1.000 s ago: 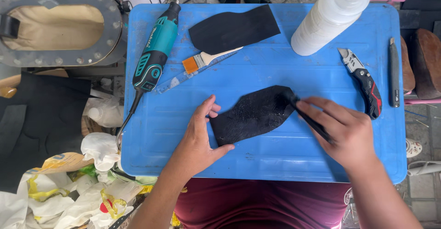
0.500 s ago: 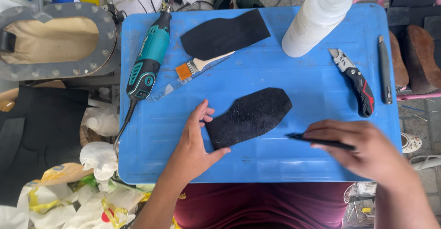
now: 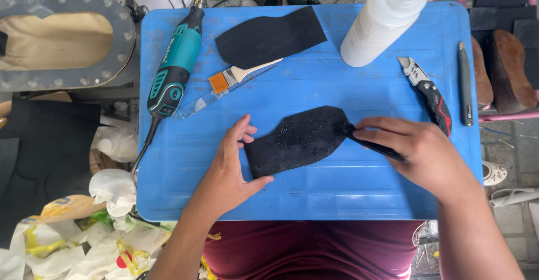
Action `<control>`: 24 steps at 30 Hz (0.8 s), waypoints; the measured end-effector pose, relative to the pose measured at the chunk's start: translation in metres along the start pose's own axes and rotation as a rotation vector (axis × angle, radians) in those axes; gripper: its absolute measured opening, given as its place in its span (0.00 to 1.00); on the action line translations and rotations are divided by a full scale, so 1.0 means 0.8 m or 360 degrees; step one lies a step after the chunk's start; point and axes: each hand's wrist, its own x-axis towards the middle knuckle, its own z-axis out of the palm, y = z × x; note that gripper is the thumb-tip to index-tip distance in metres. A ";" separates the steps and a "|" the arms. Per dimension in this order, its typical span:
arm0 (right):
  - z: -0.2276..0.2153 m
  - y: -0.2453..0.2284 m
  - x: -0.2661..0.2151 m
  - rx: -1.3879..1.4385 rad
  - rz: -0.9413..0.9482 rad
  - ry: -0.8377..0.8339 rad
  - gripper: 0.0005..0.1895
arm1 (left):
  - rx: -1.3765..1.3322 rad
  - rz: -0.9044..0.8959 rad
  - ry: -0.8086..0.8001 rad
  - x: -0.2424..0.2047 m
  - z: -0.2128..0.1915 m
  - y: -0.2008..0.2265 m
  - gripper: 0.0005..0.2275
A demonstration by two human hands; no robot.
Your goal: The person applies glue to a black rubber-like piece using a small brush, then wipes the brush with a tissue. They repeat the process on a second piece, spreading the glue evenly and pressing the surfaces together. The person also uses a utility knife to trim the edges of the glued material.
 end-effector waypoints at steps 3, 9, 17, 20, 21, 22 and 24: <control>-0.006 0.005 -0.018 -0.0082 0.0389 -0.0085 0.14 | -0.0026 -0.0015 -0.0028 -0.005 -0.002 -0.003 0.53; 0.053 0.031 -0.035 0.0037 0.0185 0.0069 0.15 | 0.0002 0.0101 -0.0015 0.001 -0.004 0.000 0.52; 0.100 -0.052 0.026 0.0009 -0.0260 0.0218 0.21 | -0.0037 0.0163 0.0027 -0.001 -0.003 -0.003 0.52; 0.100 -0.055 0.025 0.0237 -0.0264 0.0153 0.17 | -0.0045 0.0134 0.0019 0.000 -0.005 -0.003 0.52; 0.099 -0.053 0.021 0.0322 -0.0220 0.0149 0.16 | -0.0052 0.0114 0.0013 -0.003 -0.005 -0.004 0.52; 0.109 -0.052 0.024 0.0212 -0.0262 0.0155 0.17 | -0.0051 0.0125 0.0015 -0.004 -0.006 -0.005 0.52; 0.117 -0.051 0.027 -0.0018 -0.0335 0.0172 0.19 | -0.0056 0.0157 0.0007 -0.005 -0.004 -0.005 0.52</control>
